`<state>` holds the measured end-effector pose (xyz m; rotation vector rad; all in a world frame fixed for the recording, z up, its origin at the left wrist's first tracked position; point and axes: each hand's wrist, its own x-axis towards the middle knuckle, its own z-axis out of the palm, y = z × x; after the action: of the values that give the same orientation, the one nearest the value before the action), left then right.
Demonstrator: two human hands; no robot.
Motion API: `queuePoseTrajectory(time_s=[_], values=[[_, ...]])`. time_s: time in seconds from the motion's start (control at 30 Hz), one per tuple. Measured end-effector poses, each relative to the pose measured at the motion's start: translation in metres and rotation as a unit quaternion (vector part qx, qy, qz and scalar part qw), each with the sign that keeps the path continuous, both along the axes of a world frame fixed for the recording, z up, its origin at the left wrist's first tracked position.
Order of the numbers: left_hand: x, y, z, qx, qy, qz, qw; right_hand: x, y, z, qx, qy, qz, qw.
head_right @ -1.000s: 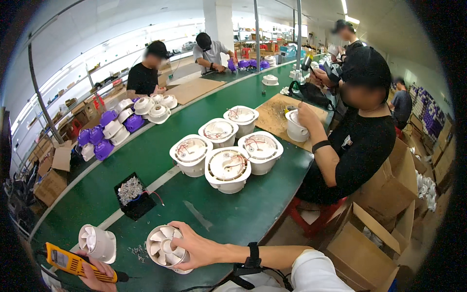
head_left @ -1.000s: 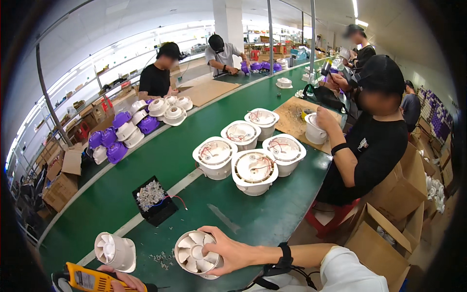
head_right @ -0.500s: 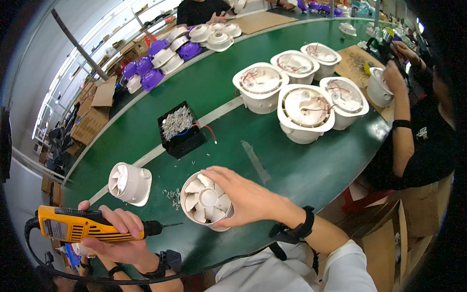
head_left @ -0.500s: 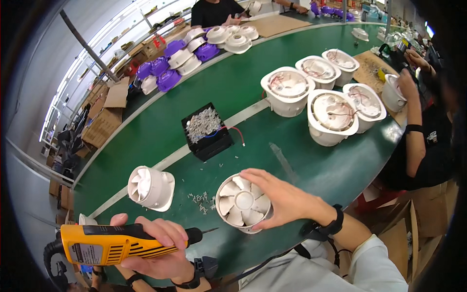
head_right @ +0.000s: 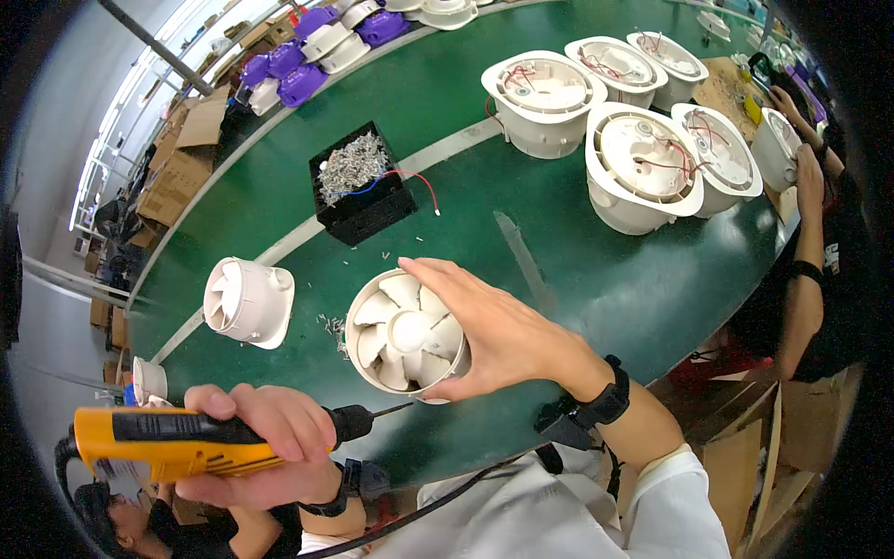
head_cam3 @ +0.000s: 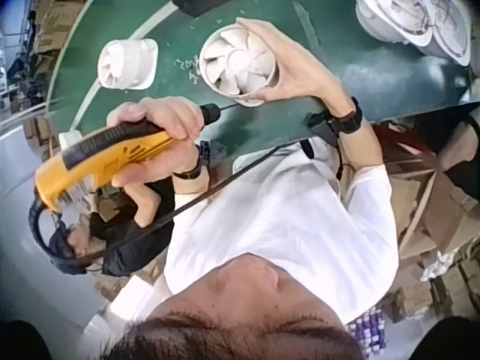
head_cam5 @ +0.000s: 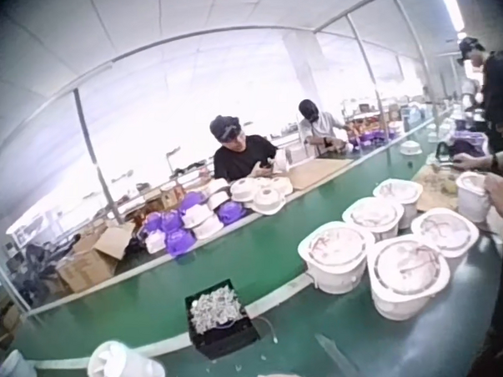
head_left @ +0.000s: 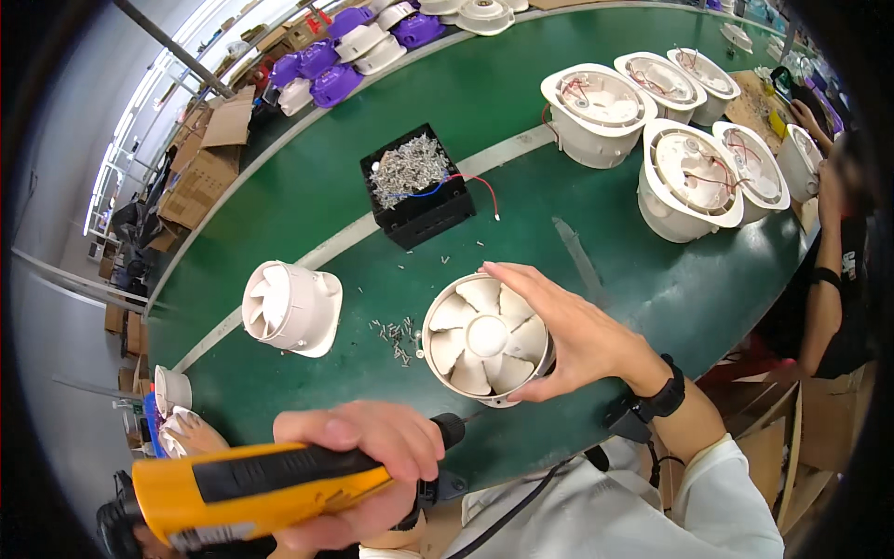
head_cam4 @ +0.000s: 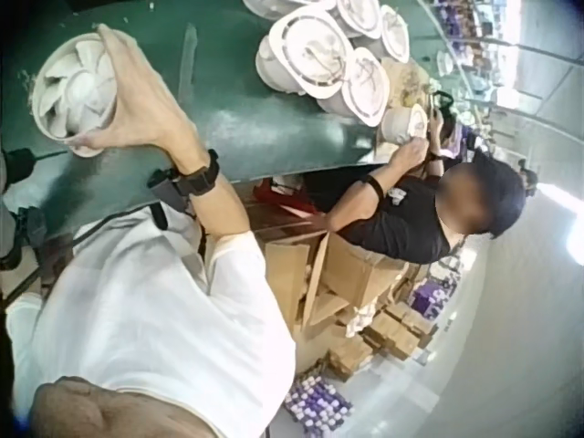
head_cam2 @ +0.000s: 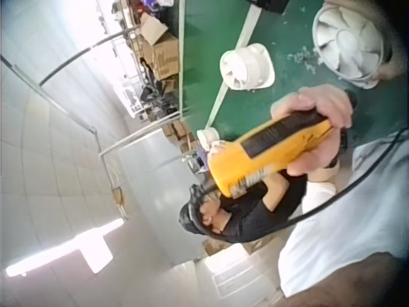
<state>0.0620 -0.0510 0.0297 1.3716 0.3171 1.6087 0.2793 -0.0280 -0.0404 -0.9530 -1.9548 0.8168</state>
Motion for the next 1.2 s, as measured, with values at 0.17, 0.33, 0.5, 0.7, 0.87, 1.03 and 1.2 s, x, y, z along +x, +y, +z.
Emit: queuePoseTrajectory(time_s=[0.17,0.33,0.5,0.7,0.87,1.03,1.2], values=[[0.011,-0.004,-0.011,0.015,0.024,0.006,1.0,-0.002,0.001,-0.005,0.004,-0.003,-0.003,1.0],[0.011,-0.004,-0.007,0.036,0.012,-0.006,0.999,-0.003,0.002,-0.005,0.007,0.002,0.004,1.0],[0.016,-0.004,-0.006,0.026,0.022,-0.01,0.999,-0.001,0.001,-0.007,0.009,0.006,0.003,1.0],[0.02,-0.003,-0.005,0.008,0.033,0.004,0.999,-0.001,0.001,-0.009,0.01,0.013,0.005,1.0],[0.022,-0.005,0.0,-0.019,0.056,0.046,0.997,-0.007,0.001,-0.008,0.019,0.031,0.012,0.999],[0.038,0.008,-0.001,-0.028,0.076,-0.001,0.997,0.004,0.002,-0.022,0.122,0.069,-0.035,0.989],[0.03,0.02,-0.01,-0.044,-0.016,-0.006,0.999,-0.009,0.011,-0.011,0.149,0.064,-0.087,0.983]])
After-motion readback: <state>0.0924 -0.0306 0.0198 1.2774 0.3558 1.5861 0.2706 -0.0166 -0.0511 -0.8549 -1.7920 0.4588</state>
